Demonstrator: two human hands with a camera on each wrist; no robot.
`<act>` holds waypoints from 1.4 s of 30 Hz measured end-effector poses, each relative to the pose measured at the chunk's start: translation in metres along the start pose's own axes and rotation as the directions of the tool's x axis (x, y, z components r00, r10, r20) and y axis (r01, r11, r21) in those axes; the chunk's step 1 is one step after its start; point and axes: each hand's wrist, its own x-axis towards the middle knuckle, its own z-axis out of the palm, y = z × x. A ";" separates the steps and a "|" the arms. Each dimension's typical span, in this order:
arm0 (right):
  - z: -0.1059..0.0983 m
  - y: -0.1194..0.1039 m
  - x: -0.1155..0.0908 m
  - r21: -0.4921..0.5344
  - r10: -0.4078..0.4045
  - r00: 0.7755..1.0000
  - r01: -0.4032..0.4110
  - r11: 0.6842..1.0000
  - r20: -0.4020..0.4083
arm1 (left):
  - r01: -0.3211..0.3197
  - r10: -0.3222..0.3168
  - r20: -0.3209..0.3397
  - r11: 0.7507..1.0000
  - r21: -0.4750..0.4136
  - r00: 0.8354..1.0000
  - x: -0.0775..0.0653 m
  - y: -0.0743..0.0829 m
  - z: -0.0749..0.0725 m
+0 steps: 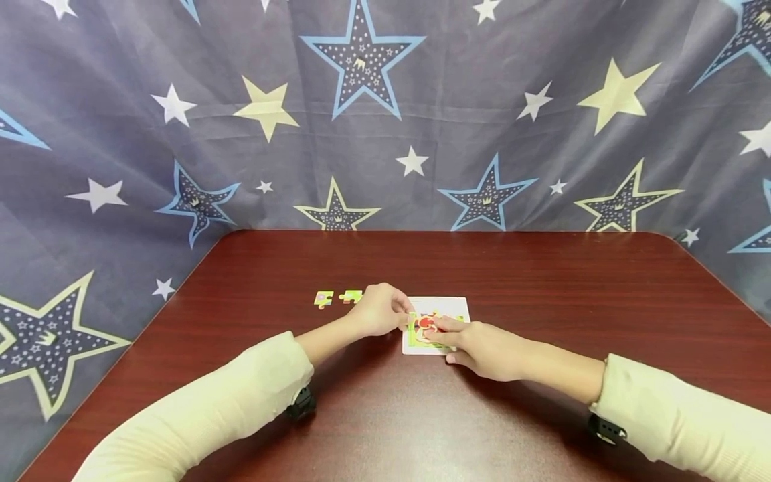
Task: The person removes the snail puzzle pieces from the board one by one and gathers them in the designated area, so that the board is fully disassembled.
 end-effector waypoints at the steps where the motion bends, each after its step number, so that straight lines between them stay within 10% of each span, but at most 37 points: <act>1: 0.001 0.000 0.000 0.004 0.000 1.000 0.000 1.000 0.001 | 0.001 -0.001 -0.002 1.000 -0.001 1.000 0.000 0.000 0.000; 42: -0.003 -0.006 0.005 -0.043 0.017 0.999 -0.015 0.999 0.045 | -0.050 0.049 -0.079 0.999 -0.019 0.996 -0.001 0.000 0.004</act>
